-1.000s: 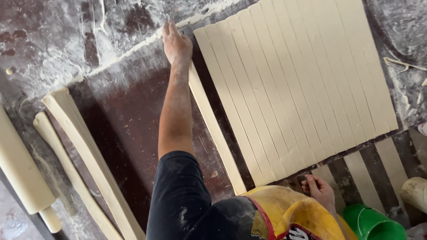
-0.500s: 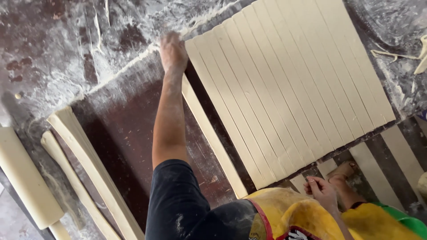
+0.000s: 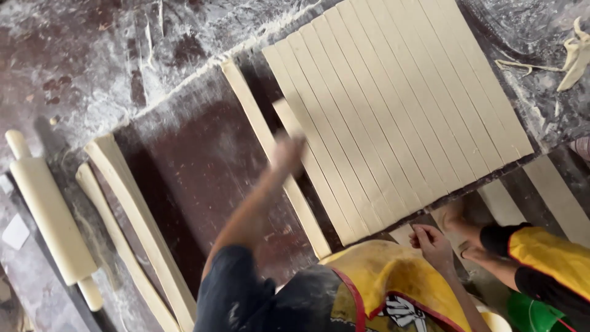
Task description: Handling and arranging long strips of dough on a floured production table.
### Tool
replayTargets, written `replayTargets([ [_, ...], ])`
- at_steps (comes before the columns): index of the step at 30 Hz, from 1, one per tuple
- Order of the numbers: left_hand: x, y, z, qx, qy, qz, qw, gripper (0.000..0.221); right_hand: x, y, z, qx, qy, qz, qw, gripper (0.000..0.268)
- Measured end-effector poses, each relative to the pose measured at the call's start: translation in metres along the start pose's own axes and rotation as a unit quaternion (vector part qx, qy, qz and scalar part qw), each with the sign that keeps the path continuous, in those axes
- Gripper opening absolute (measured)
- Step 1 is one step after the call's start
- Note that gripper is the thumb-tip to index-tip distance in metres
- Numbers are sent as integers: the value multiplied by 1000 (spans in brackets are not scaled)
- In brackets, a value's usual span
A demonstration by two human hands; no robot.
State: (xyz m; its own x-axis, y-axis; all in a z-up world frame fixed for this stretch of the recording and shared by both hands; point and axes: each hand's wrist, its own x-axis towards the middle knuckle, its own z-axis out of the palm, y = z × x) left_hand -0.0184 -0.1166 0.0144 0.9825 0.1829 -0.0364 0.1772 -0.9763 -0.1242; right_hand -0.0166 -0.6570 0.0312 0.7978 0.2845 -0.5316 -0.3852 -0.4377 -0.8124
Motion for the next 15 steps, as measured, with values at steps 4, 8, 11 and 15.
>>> replayTargets([
  [4, -109, 105, -54, -384, -209, -20, 899, 19, 16, 4, -3, 31, -43, -25, 998, 30],
  [8, -88, 87, -89, -380, -102, -164, 904, 19, 17, -24, 6, -24, -99, -108, 989, 29],
  [11, -72, 77, -94, -389, -6, -195, 900, 20, 4, -63, 16, -17, -131, -102, 986, 24],
  [15, -67, 88, -75, -383, -75, -228, 892, 22, 11, -80, 39, -48, -160, -110, 980, 23],
])
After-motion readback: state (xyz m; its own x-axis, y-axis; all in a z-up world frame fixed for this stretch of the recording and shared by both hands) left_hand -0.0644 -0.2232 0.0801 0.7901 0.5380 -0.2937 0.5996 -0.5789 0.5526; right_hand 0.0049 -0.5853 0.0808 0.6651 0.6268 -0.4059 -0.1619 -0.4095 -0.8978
